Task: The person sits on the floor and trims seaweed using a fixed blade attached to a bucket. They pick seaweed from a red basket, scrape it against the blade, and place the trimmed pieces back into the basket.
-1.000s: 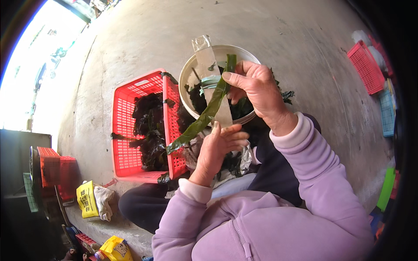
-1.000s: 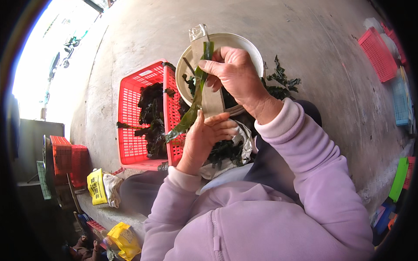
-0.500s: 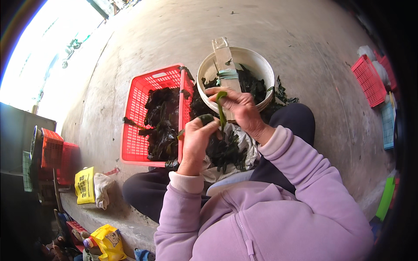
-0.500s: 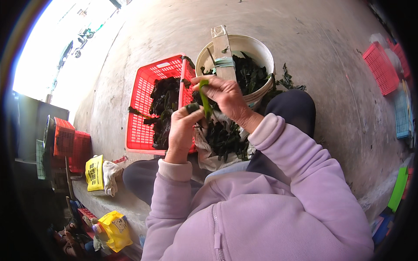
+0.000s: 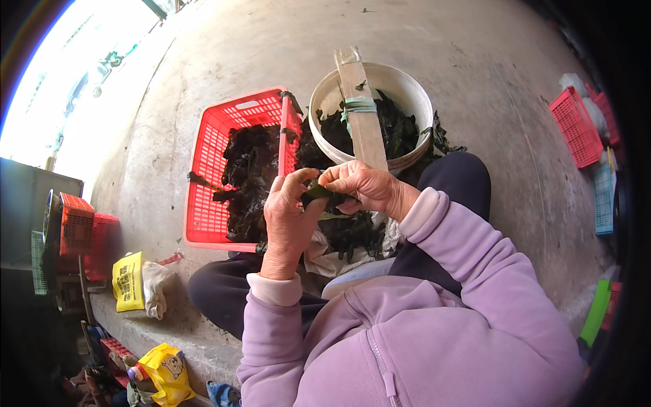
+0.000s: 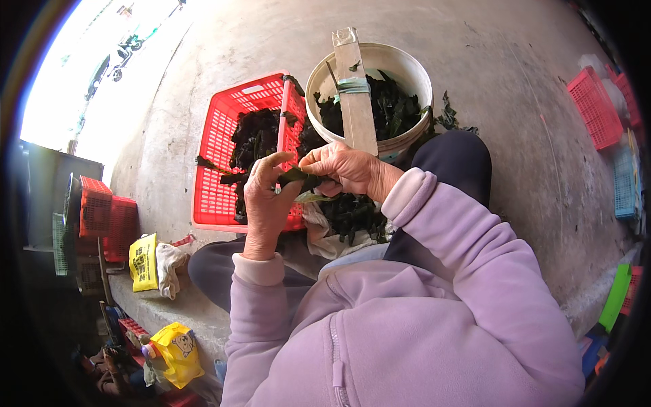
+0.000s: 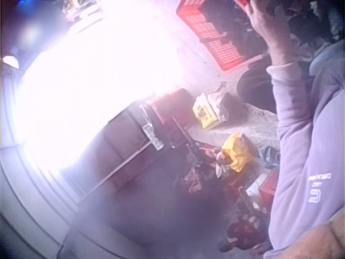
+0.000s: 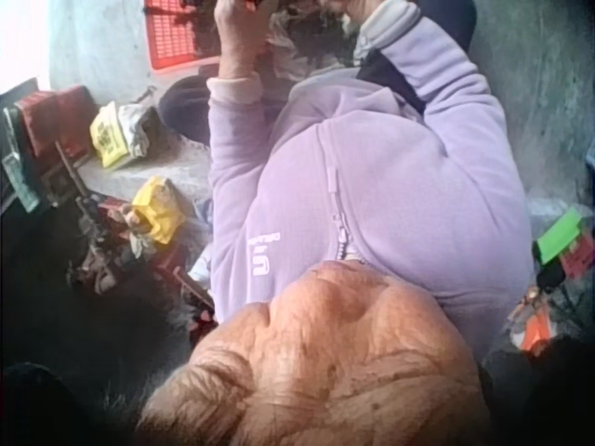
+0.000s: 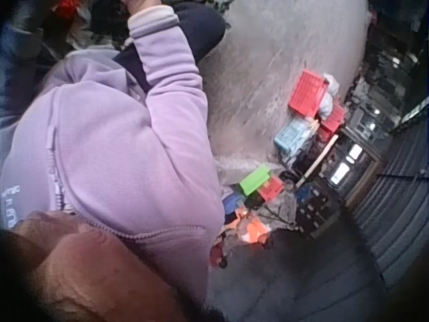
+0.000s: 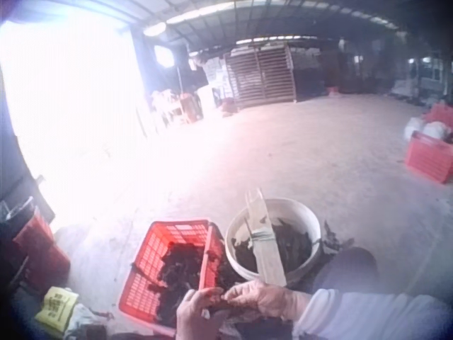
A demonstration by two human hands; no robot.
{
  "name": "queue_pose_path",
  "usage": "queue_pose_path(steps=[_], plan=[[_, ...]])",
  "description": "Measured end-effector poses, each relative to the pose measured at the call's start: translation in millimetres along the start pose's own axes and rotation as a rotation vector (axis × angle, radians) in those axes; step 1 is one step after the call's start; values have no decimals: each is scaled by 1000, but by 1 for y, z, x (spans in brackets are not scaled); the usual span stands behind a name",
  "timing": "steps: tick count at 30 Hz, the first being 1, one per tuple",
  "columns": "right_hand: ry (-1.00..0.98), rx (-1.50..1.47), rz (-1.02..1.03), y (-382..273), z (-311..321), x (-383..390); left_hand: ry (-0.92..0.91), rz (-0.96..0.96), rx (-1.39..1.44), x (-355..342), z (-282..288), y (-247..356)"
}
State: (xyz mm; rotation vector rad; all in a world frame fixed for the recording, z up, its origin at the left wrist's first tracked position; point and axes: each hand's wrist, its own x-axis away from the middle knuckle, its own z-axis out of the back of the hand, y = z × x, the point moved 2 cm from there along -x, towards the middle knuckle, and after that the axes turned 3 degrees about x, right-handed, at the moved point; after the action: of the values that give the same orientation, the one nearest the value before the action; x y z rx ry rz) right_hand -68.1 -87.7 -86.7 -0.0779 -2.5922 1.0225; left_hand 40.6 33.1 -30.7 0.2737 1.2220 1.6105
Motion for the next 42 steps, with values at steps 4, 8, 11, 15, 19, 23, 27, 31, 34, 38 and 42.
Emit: queue_pose_path(steps=[4,8,11,15,19,23,27,31,34,38,42], plan=[[-70,-66,-155,3,-2,4,-132,77,38,-3,1,-15],[-58,-120,-76,6,-6,5,-82,199,152,-3,-8,-34],[71,93,82,3,-4,4,-13,257,267,-1,-17,-40],[72,70,155,-2,-3,5,-39,429,390,0,-20,-38],[123,165,64,-5,-1,7,-48,490,449,0,-18,-34],[93,109,-80,-7,3,11,-90,669,869,0,-17,-40],[-98,-144,-71,-1,-1,12,-125,668,1266,-3,-18,-43],[-337,-321,2,2,-7,12,-91,524,1345,-3,-27,-37],[-273,-276,31,0,-7,12,113,455,1103,1,-25,-34],[-47,-94,51,-8,-10,14,39,208,418,-1,-18,-30],[152,173,141,-21,-15,20,75,64,356,-7,-13,-34]])
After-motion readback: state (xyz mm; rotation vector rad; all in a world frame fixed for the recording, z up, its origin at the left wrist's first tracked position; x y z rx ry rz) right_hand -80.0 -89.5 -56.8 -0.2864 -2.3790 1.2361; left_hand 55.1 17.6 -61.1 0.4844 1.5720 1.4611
